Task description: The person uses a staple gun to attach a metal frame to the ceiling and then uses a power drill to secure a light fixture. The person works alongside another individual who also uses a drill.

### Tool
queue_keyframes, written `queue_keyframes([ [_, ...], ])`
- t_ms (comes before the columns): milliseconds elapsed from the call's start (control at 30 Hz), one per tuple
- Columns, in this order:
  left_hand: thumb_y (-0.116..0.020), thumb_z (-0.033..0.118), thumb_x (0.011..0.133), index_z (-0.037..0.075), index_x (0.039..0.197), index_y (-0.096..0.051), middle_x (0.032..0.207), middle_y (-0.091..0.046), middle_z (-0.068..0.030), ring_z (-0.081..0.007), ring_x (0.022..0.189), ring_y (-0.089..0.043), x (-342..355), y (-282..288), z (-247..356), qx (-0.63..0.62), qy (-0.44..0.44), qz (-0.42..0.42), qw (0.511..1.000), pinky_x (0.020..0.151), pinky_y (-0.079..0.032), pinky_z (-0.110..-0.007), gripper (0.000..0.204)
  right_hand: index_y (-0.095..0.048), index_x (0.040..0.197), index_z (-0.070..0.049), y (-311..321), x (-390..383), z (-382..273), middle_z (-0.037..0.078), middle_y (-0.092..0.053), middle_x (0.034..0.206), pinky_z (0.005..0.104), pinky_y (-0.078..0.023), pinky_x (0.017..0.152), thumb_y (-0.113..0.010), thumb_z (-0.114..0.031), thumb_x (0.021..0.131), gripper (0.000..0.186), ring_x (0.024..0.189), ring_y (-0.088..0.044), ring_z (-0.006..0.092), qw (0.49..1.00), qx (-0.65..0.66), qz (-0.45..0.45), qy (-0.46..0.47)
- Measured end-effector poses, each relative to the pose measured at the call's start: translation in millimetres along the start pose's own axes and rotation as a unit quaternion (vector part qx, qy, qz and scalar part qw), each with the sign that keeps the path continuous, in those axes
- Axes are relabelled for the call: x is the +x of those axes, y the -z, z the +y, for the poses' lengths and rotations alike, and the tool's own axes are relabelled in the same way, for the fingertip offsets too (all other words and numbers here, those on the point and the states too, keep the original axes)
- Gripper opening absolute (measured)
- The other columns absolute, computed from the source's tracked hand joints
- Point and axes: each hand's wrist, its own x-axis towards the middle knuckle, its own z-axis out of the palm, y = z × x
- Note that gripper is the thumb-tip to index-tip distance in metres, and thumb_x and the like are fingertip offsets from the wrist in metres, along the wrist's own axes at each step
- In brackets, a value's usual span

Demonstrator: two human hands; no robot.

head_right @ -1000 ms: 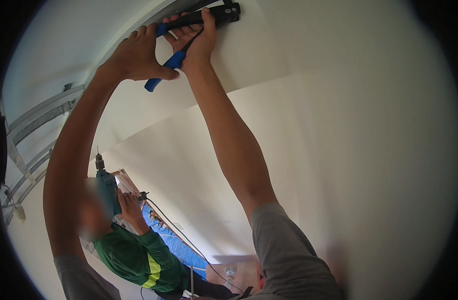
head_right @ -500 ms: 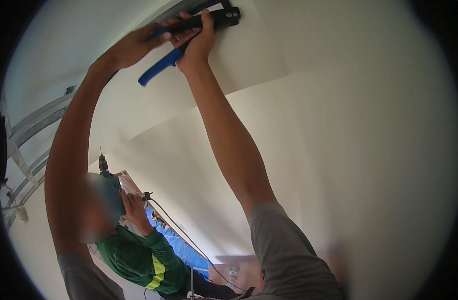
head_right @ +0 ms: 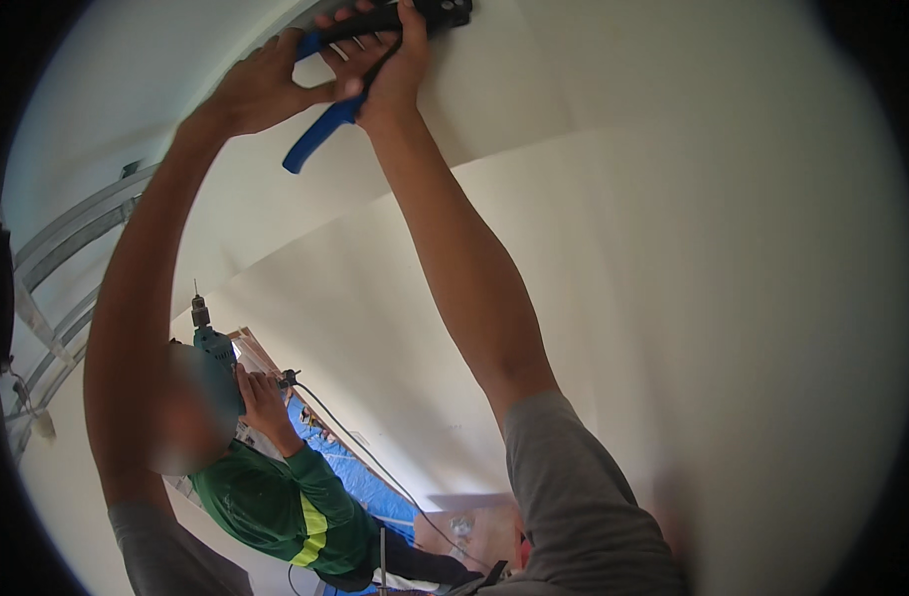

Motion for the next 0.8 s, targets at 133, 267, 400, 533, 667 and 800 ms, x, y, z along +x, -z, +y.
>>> queue_keyframes([
  [133,-0.084,0.069,0.054,-0.002,0.142,-0.05,0.101,-0.07,-0.0239,-0.0388,0.104,-0.07,-0.5,18.4,8.9,0.062,0.0,-0.064,0.996,0.09,-0.058,-0.043,0.118,-0.059,0.114,0.004,-5.2,3.0,1.6,0.018,-0.064,0.107,0.0447,-0.047,0.104,-0.064,-0.055,0.094,0.063,0.109,-0.063,0.0328,0.999,0.033,0.014,0.001],
  [267,-0.081,0.041,0.06,0.003,0.137,-0.058,0.093,-0.073,-0.0204,-0.0322,0.08,-0.073,9.0,38.8,12.5,0.005,0.019,-0.139,0.99,0.075,-0.061,-0.039,0.089,-0.059,0.1,0.0,-20.1,14.5,7.4,0.014,-0.065,0.087,0.0398,-0.056,0.083,-0.058,-0.057,0.098,0.057,0.085,-0.067,0.0289,0.987,-0.025,0.151,0.056],
  [400,-0.079,0.025,0.061,0.008,0.13,-0.066,0.086,-0.075,-0.0171,-0.0283,0.07,-0.073,17.1,59.7,18.0,-0.013,-0.019,-0.113,0.993,0.071,-0.062,-0.038,0.073,-0.053,0.08,-0.01,-33.5,28.6,11.9,0.005,-0.058,0.065,0.0304,-0.047,0.053,-0.053,-0.058,0.101,0.052,0.057,-0.06,0.0202,0.97,-0.065,0.22,0.077],
  [533,-0.084,0.018,0.074,0.002,0.094,-0.074,0.093,-0.075,-0.0158,-0.0228,0.088,-0.073,28.1,74.6,19.2,-0.036,0.08,-0.261,0.961,0.082,-0.059,-0.04,0.028,-0.051,0.077,-0.013,-41.2,33.0,12.0,0.002,-0.056,0.061,0.0299,-0.041,0.048,-0.053,-0.059,0.101,0.052,0.053,-0.059,0.0187,0.968,-0.068,0.227,0.087],
  [667,-0.083,0.029,0.068,0.01,0.133,-0.064,0.091,-0.075,-0.0171,-0.029,0.074,-0.074,22.9,65.8,14.6,0.003,-0.042,-0.082,0.996,0.071,-0.062,-0.039,0.07,-0.052,0.077,-0.013,-46.7,30.0,10.5,0.002,-0.057,0.062,0.029,-0.043,0.048,-0.055,-0.058,0.1,0.051,0.053,-0.059,0.019,0.969,-0.062,0.231,0.065],
  [800,-0.08,0.039,0.078,0.012,0.141,-0.057,0.098,-0.075,-0.0178,-0.0343,0.09,-0.074,6.1,38.4,11.1,0.071,-0.02,-0.058,0.996,0.083,-0.06,-0.044,0.072,-0.052,0.077,-0.011,-50.2,28.6,9.5,0.004,-0.057,0.062,0.0294,-0.045,0.049,-0.056,-0.057,0.1,0.051,0.053,-0.059,0.0198,0.968,-0.059,0.23,0.084],
])
